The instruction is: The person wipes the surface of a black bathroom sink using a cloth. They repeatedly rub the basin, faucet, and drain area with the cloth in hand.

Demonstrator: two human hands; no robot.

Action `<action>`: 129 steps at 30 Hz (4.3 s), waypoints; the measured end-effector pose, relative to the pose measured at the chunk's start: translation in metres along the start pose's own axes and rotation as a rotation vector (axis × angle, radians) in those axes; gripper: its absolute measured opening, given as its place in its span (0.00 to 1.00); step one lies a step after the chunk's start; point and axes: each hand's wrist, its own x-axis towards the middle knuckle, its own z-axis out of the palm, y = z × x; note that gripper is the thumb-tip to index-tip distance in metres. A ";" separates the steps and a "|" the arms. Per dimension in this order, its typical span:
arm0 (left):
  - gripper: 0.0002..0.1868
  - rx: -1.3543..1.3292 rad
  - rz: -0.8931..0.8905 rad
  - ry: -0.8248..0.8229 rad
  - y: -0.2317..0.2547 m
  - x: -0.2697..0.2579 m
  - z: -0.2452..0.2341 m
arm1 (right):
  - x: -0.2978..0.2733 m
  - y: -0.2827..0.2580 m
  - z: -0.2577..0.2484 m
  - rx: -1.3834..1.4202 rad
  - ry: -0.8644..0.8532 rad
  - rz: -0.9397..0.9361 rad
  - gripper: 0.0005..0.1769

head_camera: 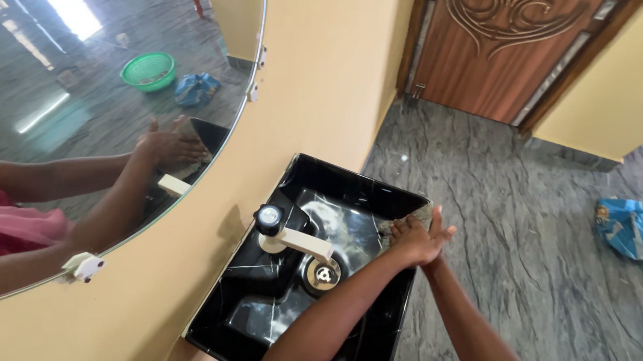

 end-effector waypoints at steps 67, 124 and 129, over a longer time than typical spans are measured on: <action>0.56 0.750 -0.125 -0.111 -0.206 -0.319 -0.143 | -0.168 0.144 0.259 -2.157 -1.338 -0.322 0.43; 0.69 0.104 0.245 -0.291 -0.091 -0.157 -0.009 | -0.111 -0.116 0.156 -1.994 -0.896 -0.313 0.23; 0.77 0.279 0.184 -0.511 -0.106 -0.242 -0.024 | -0.195 -0.092 0.189 -1.908 -0.928 -0.361 0.21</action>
